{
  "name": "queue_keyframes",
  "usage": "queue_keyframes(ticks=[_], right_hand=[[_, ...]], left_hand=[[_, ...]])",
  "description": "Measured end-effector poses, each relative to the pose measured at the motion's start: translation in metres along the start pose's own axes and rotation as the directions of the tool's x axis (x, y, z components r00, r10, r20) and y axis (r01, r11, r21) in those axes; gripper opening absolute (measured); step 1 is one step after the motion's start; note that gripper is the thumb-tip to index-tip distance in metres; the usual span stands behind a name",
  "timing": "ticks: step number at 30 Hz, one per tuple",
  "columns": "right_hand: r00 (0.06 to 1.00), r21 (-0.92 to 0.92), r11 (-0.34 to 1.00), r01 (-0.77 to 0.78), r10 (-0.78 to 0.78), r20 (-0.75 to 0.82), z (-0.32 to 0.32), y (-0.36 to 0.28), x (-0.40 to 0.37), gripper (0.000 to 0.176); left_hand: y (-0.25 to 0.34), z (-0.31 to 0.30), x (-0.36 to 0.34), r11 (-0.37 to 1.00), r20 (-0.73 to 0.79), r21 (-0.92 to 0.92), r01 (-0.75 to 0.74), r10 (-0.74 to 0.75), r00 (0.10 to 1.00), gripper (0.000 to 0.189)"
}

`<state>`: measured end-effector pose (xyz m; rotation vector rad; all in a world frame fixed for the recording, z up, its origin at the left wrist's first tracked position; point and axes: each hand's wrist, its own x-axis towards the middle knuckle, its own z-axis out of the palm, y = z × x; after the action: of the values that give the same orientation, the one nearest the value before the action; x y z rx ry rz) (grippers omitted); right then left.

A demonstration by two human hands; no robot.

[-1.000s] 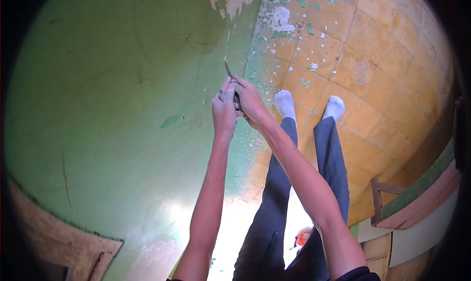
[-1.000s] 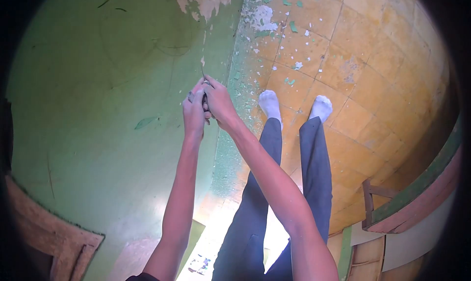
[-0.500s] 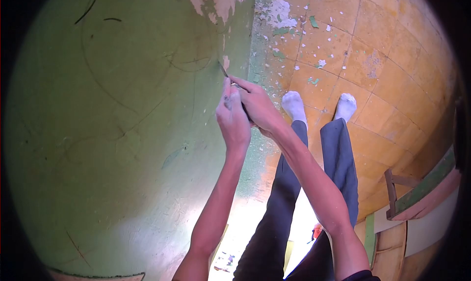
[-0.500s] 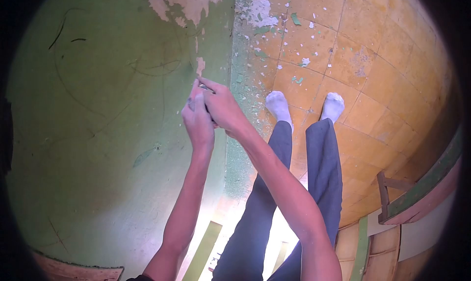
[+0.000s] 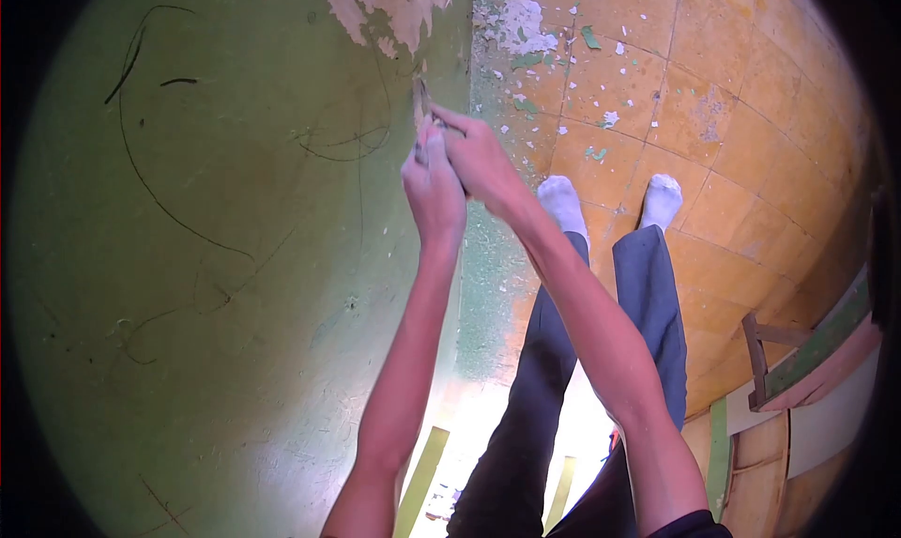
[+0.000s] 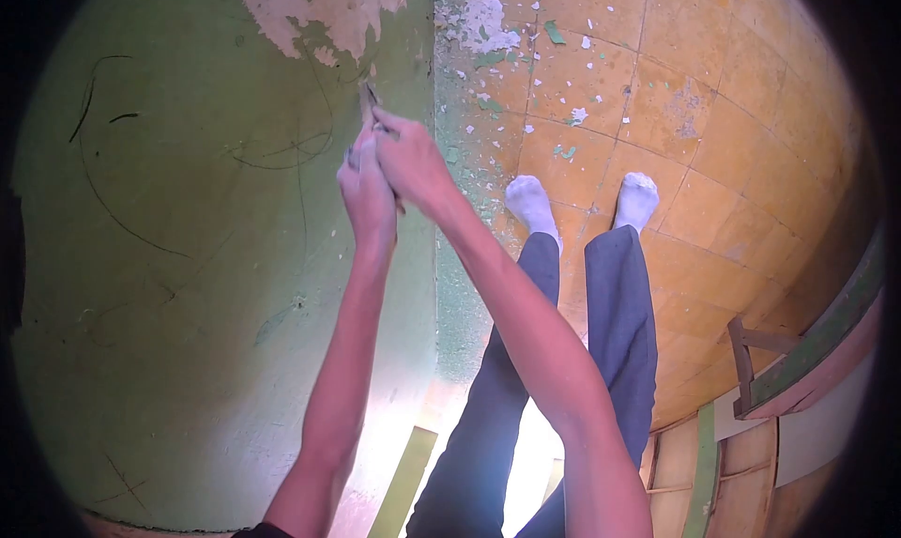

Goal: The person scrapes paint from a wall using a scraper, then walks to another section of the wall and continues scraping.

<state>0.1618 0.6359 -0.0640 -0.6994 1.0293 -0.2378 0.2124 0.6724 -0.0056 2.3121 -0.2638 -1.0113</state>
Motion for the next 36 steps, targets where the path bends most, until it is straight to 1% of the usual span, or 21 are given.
queue_keyframes(ticks=[2,4,6,7,9,12,13,15,16,18,19,21,22,25,26,27,28,30,32,33,36], right_hand=[[0.997,0.02,0.997,-0.075,0.074,0.014,-0.008,-0.009,-0.001,0.052],[0.992,-0.005,0.994,-0.113,0.113,0.054,-0.014,-0.025,-0.013,0.052],[0.986,-0.082,0.991,-0.101,0.111,0.124,-0.014,-0.038,-0.039,0.052],[0.998,-0.095,0.995,0.019,-0.012,0.066,-0.011,-0.032,-0.035,0.051],[0.968,-0.135,0.961,0.24,-0.248,-0.042,0.001,-0.012,-0.021,0.05],[0.991,-0.148,0.984,0.104,-0.115,-0.069,-0.009,-0.017,0.027,0.049],[0.992,-0.13,0.986,0.102,-0.111,-0.064,-0.012,-0.018,0.026,0.049],[0.993,-0.094,0.991,0.094,-0.1,-0.055,-0.019,-0.023,0.019,0.049],[0.996,-0.085,0.993,0.084,-0.085,-0.007,-0.019,-0.031,0.006,0.049],[0.995,-0.067,0.996,0.062,-0.056,0.087,-0.017,-0.043,-0.027,0.05],[0.994,-0.022,0.997,0.07,-0.067,0.089,-0.011,-0.037,-0.028,0.05],[0.998,-0.03,0.999,0.043,-0.042,0.047,-0.012,-0.03,-0.012,0.05],[0.999,-0.033,0.999,0.03,-0.029,0.027,-0.014,-0.029,-0.003,0.05],[0.985,0.195,0.969,-0.153,0.133,0.109,-0.022,-0.036,0.017,0.048],[0.982,0.174,0.972,-0.155,0.132,0.136,-0.026,-0.035,0.014,0.048],[0.978,0.161,0.974,-0.16,0.134,0.159,-0.03,-0.035,0.003,0.048],[0.974,0.147,0.976,-0.162,0.134,0.184,-0.031,-0.041,-0.007,0.047],[0.964,0.162,0.965,-0.208,0.174,0.201,-0.024,-0.059,-0.021,0.047],[0.959,0.171,0.955,-0.241,0.207,0.192,-0.025,-0.059,-0.022,0.047],[0.96,0.166,0.956,-0.241,0.209,0.185,-0.028,-0.053,-0.01,0.046],[0.977,0.205,0.963,-0.177,0.146,0.157,-0.031,-0.039,0.028,0.05]], left_hand=[[0.0,0.009,0.017,0.998,0.02,0.057,0.022,-0.023,1.0,0.052],[0.004,0.011,0.006,0.999,-0.014,0.033,-0.01,0.011,1.0,0.052],[0.009,0.009,-0.026,0.989,-0.111,-0.088,-0.122,0.112,0.988,0.051],[0.016,0.01,-0.025,0.984,-0.089,-0.114,-0.136,0.127,0.988,0.05],[0.024,0.004,-0.021,0.976,-0.046,-0.155,-0.153,0.147,0.988,0.049],[0.016,0.016,0.029,0.991,0.032,-0.075,-0.112,0.115,0.993,0.05],[0.019,0.022,0.041,0.994,0.05,-0.055,-0.098,0.101,0.994,0.05],[0.016,0.025,0.027,0.988,-0.037,-0.071,-0.138,0.136,0.99,0.051],[0.019,0.026,0.017,0.984,-0.079,-0.08,-0.162,0.155,0.985,0.051],[0.027,0.016,-0.015,0.975,-0.103,-0.164,-0.151,0.135,0.985,0.051],[0.029,0.014,-0.024,0.968,-0.113,-0.205,-0.143,0.121,0.986,0.051],[0.015,0.014,-0.005,0.987,-0.088,-0.065,-0.146,0.14,0.986,0.046],[0.011,0.016,0.009,0.994,-0.067,0.004,-0.112,0.112,0.991,0.045],[0.008,0.023,0.042,0.983,-0.021,0.18,-0.045,0.05,0.999,0.044],[0.006,0.025,0.045,0.976,-0.02,0.214,-0.035,0.04,0.999,0.043],[-0.003,0.026,0.041,0.962,-0.093,0.203,-0.183,0.205,0.974,0.041],[-0.01,0.028,0.032,0.922,-0.167,0.201,-0.329,0.364,0.916,0.04],[-0.015,0.025,0.017,0.931,-0.218,0.122,-0.344,0.363,0.906,0.038],[0.028,0.019,-0.003,0.998,-0.118,-0.033,-0.057,0.053,0.992,0.037],[0.026,0.02,0.011,0.998,-0.063,0.051,0.024,-0.021,0.998,0.05],[0.017,0.034,0.049,0.974,-0.015,0.226,0.007,-0.003,1.0,0.051]])
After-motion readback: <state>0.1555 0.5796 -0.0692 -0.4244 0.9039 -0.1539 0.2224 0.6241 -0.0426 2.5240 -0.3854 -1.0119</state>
